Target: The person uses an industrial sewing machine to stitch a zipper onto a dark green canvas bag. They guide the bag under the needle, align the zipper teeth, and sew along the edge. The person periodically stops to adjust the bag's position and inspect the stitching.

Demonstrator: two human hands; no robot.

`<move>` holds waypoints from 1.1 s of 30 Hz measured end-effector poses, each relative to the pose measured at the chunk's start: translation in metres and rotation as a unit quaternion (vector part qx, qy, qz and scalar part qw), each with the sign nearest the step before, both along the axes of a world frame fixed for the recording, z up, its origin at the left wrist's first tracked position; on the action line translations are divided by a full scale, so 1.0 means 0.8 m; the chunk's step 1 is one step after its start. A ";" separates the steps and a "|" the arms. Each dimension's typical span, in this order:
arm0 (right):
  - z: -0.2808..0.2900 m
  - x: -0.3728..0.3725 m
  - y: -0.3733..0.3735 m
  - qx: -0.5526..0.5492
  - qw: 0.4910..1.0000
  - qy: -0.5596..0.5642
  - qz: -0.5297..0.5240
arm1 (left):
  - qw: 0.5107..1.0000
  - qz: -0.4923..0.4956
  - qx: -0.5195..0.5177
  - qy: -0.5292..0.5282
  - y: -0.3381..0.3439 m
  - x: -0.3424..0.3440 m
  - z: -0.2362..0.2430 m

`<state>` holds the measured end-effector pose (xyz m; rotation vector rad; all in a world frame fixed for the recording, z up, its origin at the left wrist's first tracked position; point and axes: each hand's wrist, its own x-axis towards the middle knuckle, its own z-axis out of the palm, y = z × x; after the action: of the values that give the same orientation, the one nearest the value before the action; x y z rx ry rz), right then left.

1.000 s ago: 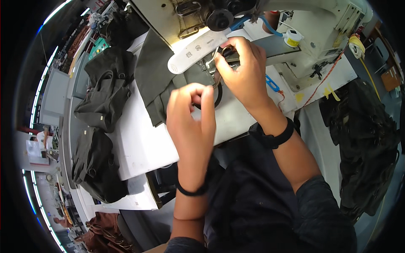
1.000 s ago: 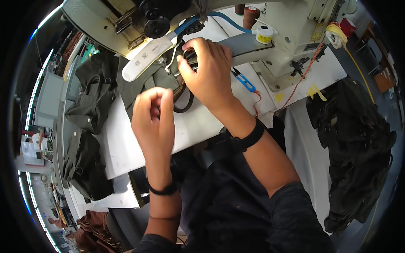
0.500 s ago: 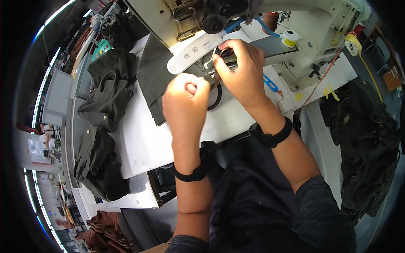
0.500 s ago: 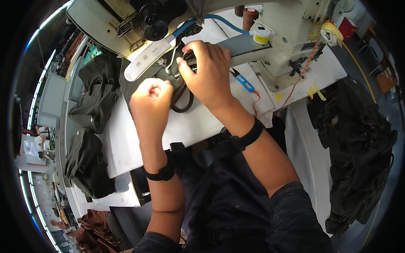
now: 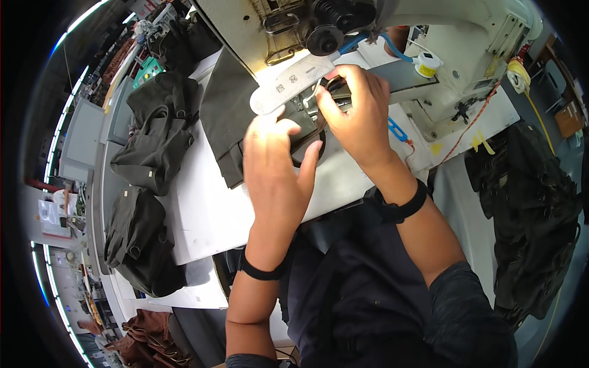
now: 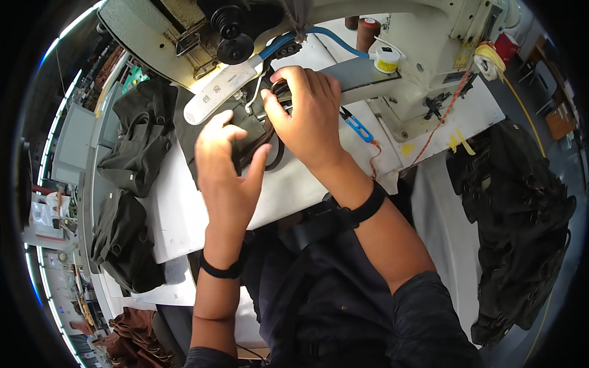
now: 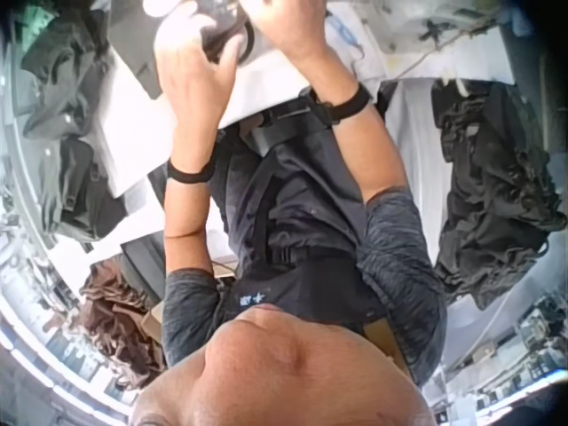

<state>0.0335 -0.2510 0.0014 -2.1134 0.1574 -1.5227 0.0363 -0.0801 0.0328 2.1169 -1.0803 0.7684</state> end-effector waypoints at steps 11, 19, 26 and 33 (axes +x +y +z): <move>0.005 -0.003 0.001 -0.002 1.000 0.008 0.011 | 0.993 -0.065 0.051 -0.085 0.015 0.039 -0.023; 0.006 -0.002 0.006 -0.021 1.000 0.000 -0.009 | 0.991 0.001 0.071 -0.114 0.008 0.032 -0.037; 0.010 -0.007 0.003 -0.024 0.999 0.026 -0.001 | 0.986 -0.052 0.131 -0.084 0.024 0.035 -0.003; 0.053 -0.060 -0.029 0.004 0.991 0.086 0.107 | 0.982 -0.060 0.126 -0.127 0.024 0.040 -0.004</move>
<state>-0.0144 -0.2746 0.0439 -2.1757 -0.0023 -1.2166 0.0683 -0.0612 0.0299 2.1745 -1.4967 0.9014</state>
